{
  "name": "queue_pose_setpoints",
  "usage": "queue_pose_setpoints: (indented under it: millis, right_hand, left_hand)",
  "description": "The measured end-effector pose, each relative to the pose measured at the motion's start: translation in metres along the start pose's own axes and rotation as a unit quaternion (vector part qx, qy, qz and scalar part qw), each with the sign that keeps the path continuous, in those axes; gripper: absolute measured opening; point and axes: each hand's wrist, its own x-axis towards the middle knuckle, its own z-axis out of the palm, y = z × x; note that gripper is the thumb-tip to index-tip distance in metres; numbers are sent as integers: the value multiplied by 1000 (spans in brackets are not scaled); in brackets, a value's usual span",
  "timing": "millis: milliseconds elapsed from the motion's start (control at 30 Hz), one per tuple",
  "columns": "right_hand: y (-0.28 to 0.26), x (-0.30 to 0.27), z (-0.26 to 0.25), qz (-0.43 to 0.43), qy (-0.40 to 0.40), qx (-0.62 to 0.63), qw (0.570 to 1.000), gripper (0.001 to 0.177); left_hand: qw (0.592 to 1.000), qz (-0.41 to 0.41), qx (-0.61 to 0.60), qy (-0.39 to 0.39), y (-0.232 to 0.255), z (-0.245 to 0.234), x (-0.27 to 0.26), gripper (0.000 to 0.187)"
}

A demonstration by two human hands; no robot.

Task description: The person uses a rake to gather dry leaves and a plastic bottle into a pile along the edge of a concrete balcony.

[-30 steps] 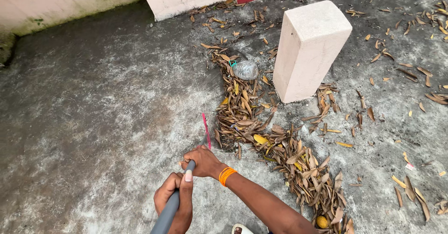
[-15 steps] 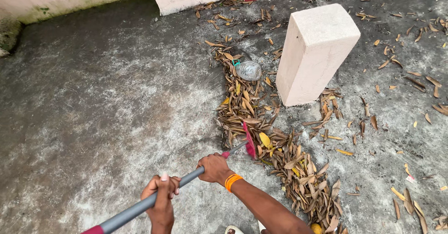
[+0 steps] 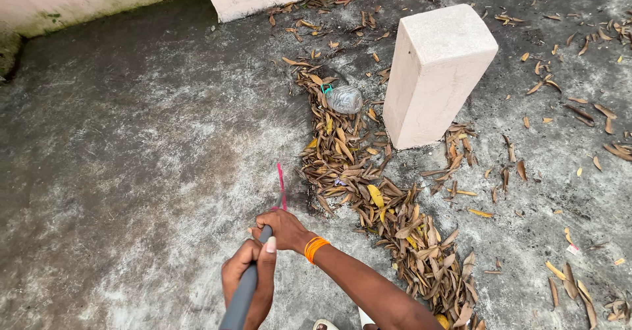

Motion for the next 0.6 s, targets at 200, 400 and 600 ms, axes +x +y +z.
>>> queue_pose_setpoints:
  millis: [200, 400, 600]
  right_hand:
    - [45, -33, 23, 130, -87, -43, 987, 36]
    - [34, -50, 9, 146, -75, -133, 977, 16]
    - [9, -26, -7, 65, 21, -94, 993, 7]
  left_hand:
    - [997, -57, -47, -26, -83, 5, -14, 39]
    - [982, -46, -180, 26, -87, -5, -18, 38]
    - [970, -18, -232, 64, -12, -29, 28, 42]
